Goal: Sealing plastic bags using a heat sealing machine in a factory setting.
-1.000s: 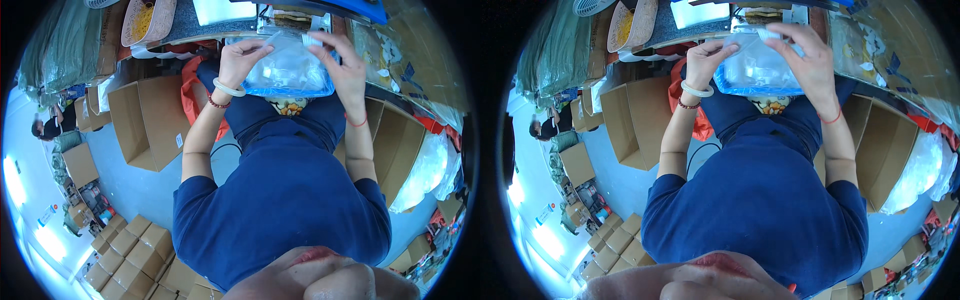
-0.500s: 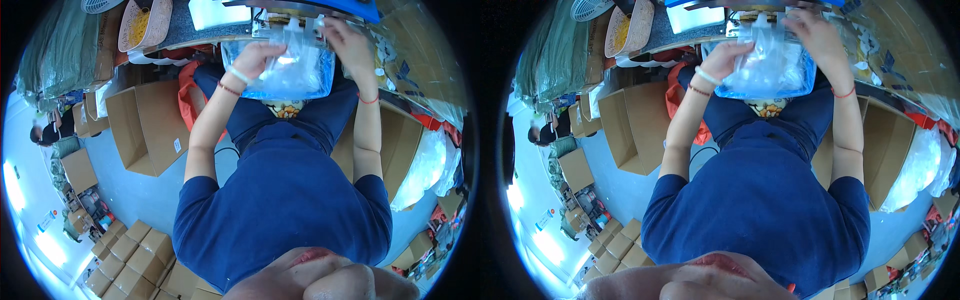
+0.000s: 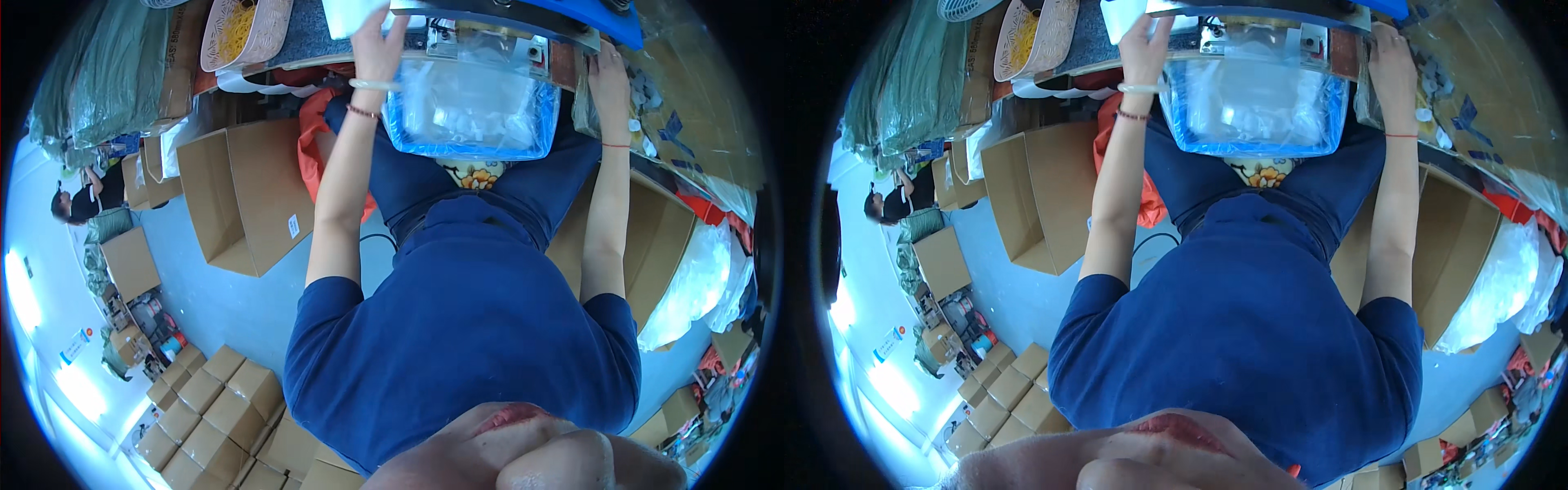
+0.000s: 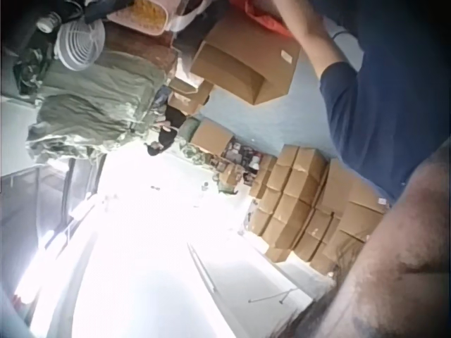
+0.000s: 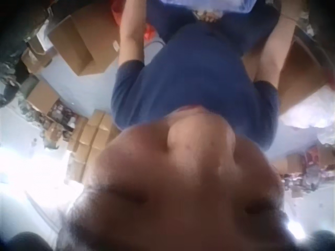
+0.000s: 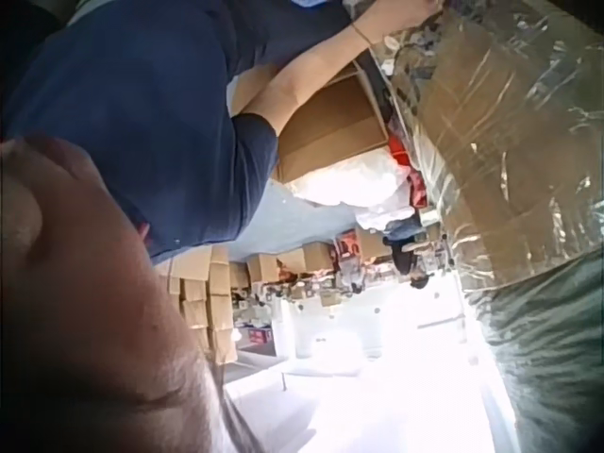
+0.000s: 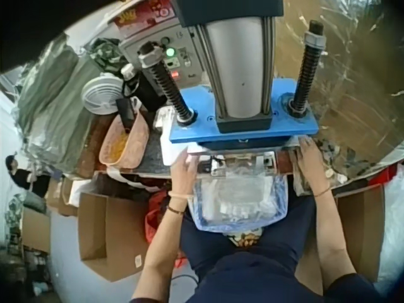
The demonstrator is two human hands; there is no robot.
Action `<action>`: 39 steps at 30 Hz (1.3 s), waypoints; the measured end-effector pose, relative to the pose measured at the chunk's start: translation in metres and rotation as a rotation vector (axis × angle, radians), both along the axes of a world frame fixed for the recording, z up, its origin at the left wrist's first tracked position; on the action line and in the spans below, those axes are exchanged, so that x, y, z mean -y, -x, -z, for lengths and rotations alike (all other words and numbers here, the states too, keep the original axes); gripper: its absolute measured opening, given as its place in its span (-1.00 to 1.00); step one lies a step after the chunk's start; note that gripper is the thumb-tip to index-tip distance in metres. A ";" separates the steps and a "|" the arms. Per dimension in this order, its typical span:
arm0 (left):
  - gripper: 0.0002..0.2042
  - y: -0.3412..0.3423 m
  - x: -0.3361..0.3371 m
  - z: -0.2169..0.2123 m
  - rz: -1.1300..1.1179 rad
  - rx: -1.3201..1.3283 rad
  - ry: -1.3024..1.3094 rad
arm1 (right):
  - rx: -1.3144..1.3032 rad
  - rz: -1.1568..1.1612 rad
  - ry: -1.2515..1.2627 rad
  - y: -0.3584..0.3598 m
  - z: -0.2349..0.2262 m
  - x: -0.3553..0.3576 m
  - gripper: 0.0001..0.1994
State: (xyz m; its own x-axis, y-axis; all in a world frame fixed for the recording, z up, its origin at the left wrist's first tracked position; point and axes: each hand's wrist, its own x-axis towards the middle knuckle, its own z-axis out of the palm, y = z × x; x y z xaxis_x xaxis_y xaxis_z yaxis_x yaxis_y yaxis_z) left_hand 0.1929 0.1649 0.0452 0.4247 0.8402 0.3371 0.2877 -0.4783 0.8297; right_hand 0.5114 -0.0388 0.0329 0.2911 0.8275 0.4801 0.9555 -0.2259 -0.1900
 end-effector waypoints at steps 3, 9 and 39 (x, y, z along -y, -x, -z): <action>-0.54 0.020 -0.014 0.023 0.125 -0.492 -0.399 | -0.377 0.175 -0.044 0.007 -0.017 0.017 -0.67; -0.85 0.058 0.016 0.027 -0.010 -0.330 -0.432 | -0.549 0.080 -0.148 0.052 -0.073 0.047 -0.72; -0.79 -0.042 0.053 0.007 0.512 0.446 1.394 | 0.102 0.511 0.120 0.002 -0.022 0.018 -0.65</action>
